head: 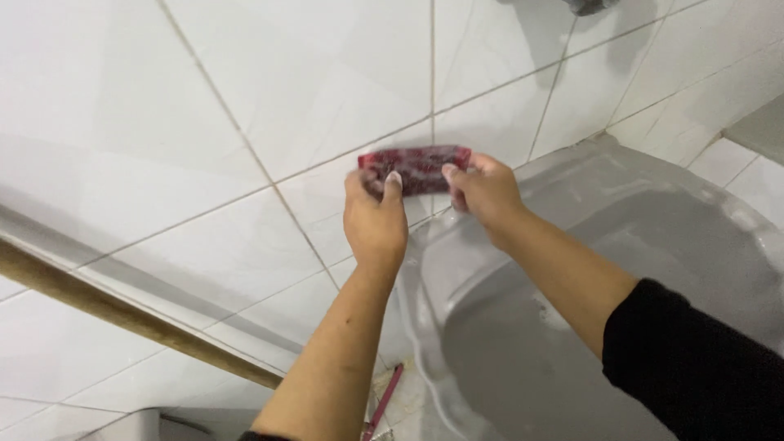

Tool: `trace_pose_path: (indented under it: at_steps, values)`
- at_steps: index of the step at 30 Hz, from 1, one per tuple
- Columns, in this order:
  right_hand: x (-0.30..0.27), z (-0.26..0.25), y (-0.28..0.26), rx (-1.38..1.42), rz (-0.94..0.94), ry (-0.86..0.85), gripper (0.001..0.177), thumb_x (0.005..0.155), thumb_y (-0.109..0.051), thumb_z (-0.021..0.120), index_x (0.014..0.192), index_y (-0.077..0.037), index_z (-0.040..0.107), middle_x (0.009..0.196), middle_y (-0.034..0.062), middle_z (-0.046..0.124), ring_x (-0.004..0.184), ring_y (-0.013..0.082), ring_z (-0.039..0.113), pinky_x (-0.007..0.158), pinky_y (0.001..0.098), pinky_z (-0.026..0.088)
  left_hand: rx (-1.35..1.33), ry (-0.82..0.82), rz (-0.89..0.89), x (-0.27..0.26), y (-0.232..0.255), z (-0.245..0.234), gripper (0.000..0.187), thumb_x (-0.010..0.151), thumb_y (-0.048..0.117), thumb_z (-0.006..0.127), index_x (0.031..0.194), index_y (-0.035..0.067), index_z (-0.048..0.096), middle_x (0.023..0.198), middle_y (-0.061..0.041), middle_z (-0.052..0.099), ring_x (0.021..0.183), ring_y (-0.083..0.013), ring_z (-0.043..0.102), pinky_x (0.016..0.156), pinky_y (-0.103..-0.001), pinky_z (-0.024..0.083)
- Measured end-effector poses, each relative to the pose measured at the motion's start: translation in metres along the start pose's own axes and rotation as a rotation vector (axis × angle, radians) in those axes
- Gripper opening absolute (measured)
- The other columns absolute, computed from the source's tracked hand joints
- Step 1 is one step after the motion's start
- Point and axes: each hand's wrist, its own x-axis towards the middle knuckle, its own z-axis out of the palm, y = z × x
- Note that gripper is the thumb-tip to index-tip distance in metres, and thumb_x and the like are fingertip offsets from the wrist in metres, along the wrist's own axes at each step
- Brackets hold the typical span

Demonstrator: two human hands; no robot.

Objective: Scrubbing the tiled bathroom wall with a soapy sponge.

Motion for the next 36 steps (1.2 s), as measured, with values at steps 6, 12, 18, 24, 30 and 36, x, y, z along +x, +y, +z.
trace_pose_path:
  at_steps: [6,12,18,24,30,36]
  values:
    - [0.037,-0.047,-0.027,0.052,0.104,0.014,0.033,0.096,-0.027,0.061,0.126,-0.015,0.056,0.110,0.0046,0.072,0.095,0.0176,0.070,0.082,0.0403,0.057,0.117,-0.134,0.169,-0.002,0.033,0.036,0.044,0.092,0.024,0.069,0.132,0.009,0.059,0.115,-0.010,0.070,0.104,-0.0276,0.069,0.091,-0.040,0.053]
    - [0.095,-0.076,-0.018,0.224,0.064,-0.021,0.036,0.099,-0.024,0.062,0.128,-0.007,0.048,0.114,0.0101,0.068,0.101,0.0272,0.068,0.091,0.0458,0.058,1.144,-0.083,0.872,-0.010,0.050,0.085,0.079,0.090,0.028,0.068,0.159,0.011,0.033,0.171,-0.007,0.019,0.156,-0.0219,0.025,0.126,-0.038,0.027]
    - [0.053,-0.085,0.002,-0.499,-0.670,-0.063,0.061,0.091,-0.014,0.069,0.144,-0.004,0.039,0.144,0.0215,0.053,0.130,0.0345,0.059,0.108,0.0444,0.050,1.243,-0.339,0.447,-0.016,0.052,0.122,0.100,0.092,0.043,0.062,0.164,0.016,-0.002,0.172,-0.002,-0.008,0.159,-0.0210,-0.002,0.128,-0.038,0.007]
    - [0.072,-0.120,-0.018,-1.145,-1.038,-0.284,0.112,0.080,-0.029,0.080,0.158,0.006,0.007,0.166,0.0264,-0.003,0.155,0.0426,0.000,0.127,0.0529,0.014,1.334,-0.102,0.618,-0.016,0.024,0.147,0.104,0.092,0.044,0.068,0.167,0.015,0.002,0.174,-0.004,-0.002,0.160,-0.0227,0.003,0.129,-0.038,0.011]
    - [0.106,-0.154,-0.036,-1.343,-1.178,-0.246,0.111,0.079,-0.028,0.081,0.163,0.000,0.013,0.170,0.0227,0.006,0.158,0.0411,0.009,0.129,0.0477,0.021,1.169,-0.139,0.501,-0.016,0.054,0.177,0.109,0.085,0.040,0.075,0.165,0.013,0.005,0.172,-0.010,0.002,0.159,-0.0278,0.005,0.128,-0.040,0.012]
    - [0.129,-0.189,-0.049,-1.285,-1.133,-0.148,0.113,0.078,-0.027,0.085,0.165,-0.003,0.016,0.168,0.0207,0.016,0.156,0.0420,0.013,0.125,0.0497,0.028,1.141,-0.071,0.614,-0.002,0.079,0.215,0.108,0.087,0.034,0.076,0.167,0.012,0.007,0.173,-0.009,0.005,0.161,-0.0289,0.007,0.132,-0.041,0.012]
